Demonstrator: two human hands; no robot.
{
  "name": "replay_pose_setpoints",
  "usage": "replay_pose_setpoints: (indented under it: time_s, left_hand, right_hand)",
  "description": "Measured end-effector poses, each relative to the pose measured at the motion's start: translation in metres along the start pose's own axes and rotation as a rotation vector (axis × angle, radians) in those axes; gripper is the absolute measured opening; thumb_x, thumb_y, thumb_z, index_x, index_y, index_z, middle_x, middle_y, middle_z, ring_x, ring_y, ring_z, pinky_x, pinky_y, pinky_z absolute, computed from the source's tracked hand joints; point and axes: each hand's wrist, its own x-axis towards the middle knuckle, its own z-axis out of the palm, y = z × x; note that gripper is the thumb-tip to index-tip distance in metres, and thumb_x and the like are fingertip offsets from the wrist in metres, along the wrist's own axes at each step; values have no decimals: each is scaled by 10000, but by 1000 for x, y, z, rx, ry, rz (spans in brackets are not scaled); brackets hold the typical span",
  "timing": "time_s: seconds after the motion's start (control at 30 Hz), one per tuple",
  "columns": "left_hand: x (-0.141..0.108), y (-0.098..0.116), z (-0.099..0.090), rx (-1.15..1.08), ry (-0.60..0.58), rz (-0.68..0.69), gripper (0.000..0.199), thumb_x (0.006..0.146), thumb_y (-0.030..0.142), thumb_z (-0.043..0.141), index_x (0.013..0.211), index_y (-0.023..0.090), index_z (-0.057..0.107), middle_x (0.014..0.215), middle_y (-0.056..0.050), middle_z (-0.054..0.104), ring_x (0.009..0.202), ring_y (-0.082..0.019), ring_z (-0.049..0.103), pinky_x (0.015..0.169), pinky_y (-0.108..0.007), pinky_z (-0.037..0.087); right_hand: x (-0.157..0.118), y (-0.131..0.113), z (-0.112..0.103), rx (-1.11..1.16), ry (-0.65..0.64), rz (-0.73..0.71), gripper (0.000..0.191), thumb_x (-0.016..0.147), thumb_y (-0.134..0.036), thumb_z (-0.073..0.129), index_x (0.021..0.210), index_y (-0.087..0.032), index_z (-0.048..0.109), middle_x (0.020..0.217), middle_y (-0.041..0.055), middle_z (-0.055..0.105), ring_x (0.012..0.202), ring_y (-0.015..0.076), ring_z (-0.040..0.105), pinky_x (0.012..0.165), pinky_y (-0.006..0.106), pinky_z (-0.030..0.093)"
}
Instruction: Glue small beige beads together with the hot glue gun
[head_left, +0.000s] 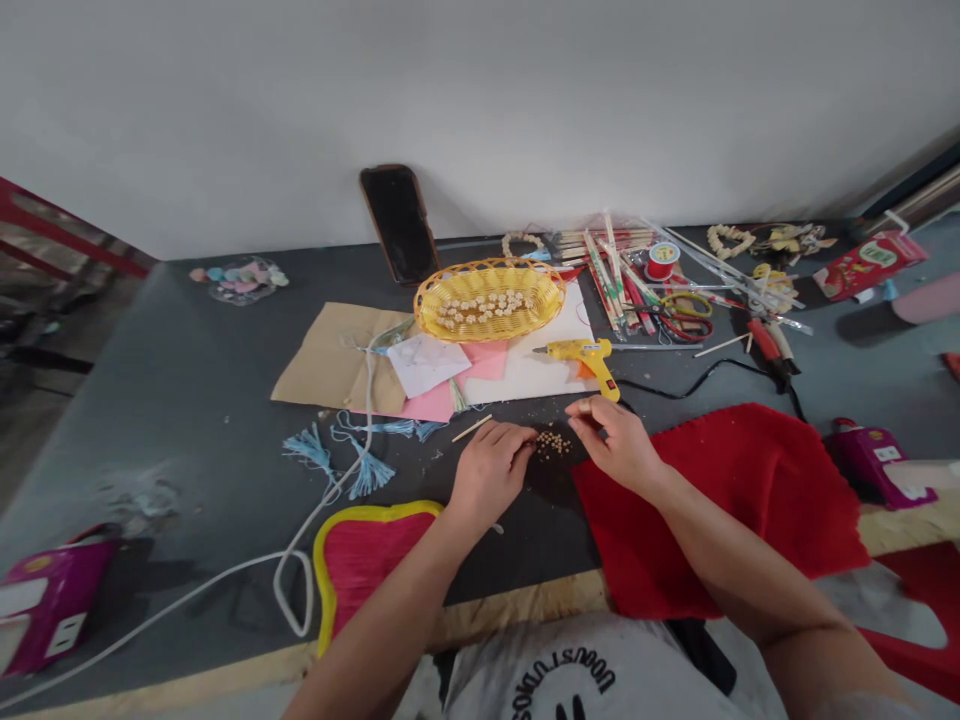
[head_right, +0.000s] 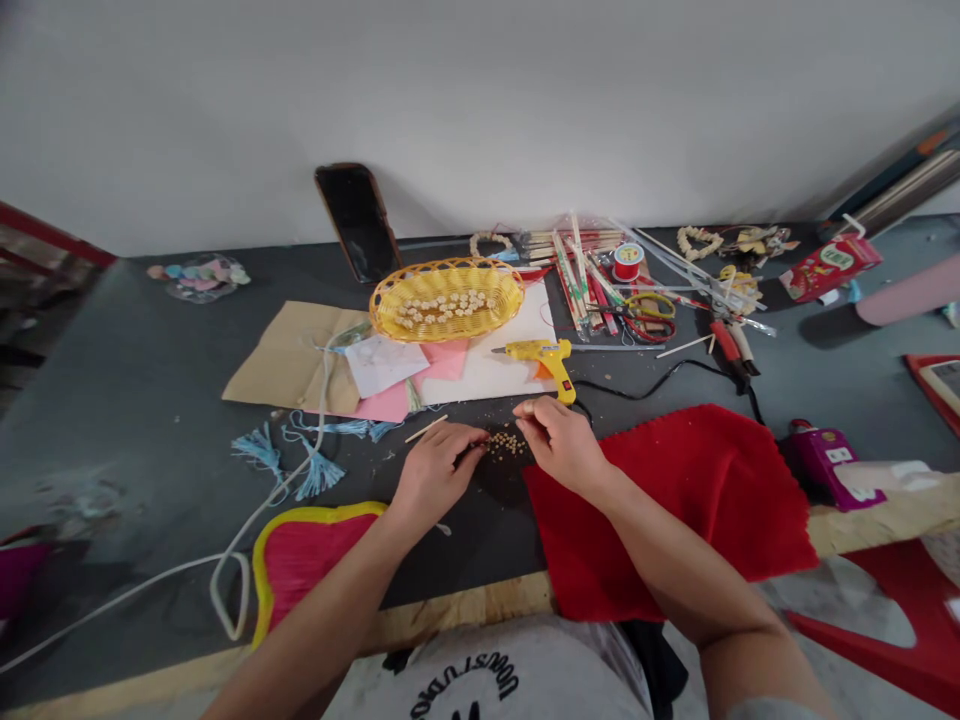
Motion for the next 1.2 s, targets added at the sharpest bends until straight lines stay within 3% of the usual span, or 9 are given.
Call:
replay_pose_setpoints:
  time_s: [0.1,0.17,0.3,0.43,0.67,0.83,0.9,1.07,1.2]
  left_hand:
    - [-2,1,-7,56,-60,-27,182,833,155,630,1013,178,628,957,-77,708,913,-239,652,867,-405,520]
    - [-4,4,-12,156,-119,-78,355,792,220,696,1128,169,592,1057,-114,669,1005,-293,625,890,-453,516]
    - [-4,9,-11,227,-207,-140,380,790,222,692,1141,145,570,1045,-129,630,992,-307,626,834,-442,543]
    - [4,13,-2,160,-237,-100,237,814,86,576,1045,135,602,989,-111,633,902,-257,640,804,-390,552]
    - [25,11,12,32,-166,-66,289,785,0,465,967,152,630,952,-96,649,873,-214,647,775,-334,555]
    - [21,3,3,-56,-76,-38,283,816,25,501,1005,188,633,966,-62,659,889,-186,653,800,-320,550]
    - [15,0,-4,-39,-82,-49,261,814,38,529,1002,185,635,959,-61,658,858,-184,652,785,-322,551]
    - [2,-2,-16,159,-171,-90,285,794,118,643,1074,160,617,1002,-104,649,909,-254,644,824,-417,542]
    - [1,1,-14,182,-192,-67,271,814,116,619,1079,173,608,972,-89,643,919,-245,641,835,-393,536]
  right_hand:
    - [-2,-2,-3,-23,-154,31,173,841,-149,610,1009,-191,603,911,43,669,733,145,662,691,282,566]
    - [-4,-4,-4,-111,-258,60,336,775,-160,708,1088,-176,588,947,57,652,694,147,646,671,300,568]
    - [-7,-5,1,-279,-349,48,503,722,-179,777,1167,-129,548,1041,127,627,917,250,650,812,409,564]
    - [-6,-1,13,-281,-341,-13,364,782,-103,696,1119,-147,567,1025,113,640,946,245,649,846,396,555]
    - [-1,9,19,-222,-192,-5,248,821,-126,667,1055,-157,589,971,106,656,894,233,666,771,362,574]
    - [-2,13,15,-131,-129,27,346,786,-118,699,1104,-185,581,1005,81,644,792,182,665,740,336,584]
    - [-2,11,14,-129,-147,43,391,771,-127,717,1130,-188,576,1017,79,632,781,179,659,747,346,586]
    - [-2,6,12,-176,-201,31,537,717,-145,772,1203,-150,544,1095,132,599,961,249,637,817,402,581]
    - [-2,9,12,-172,-179,2,427,767,-112,708,1165,-157,562,1079,124,606,953,237,644,828,399,580]
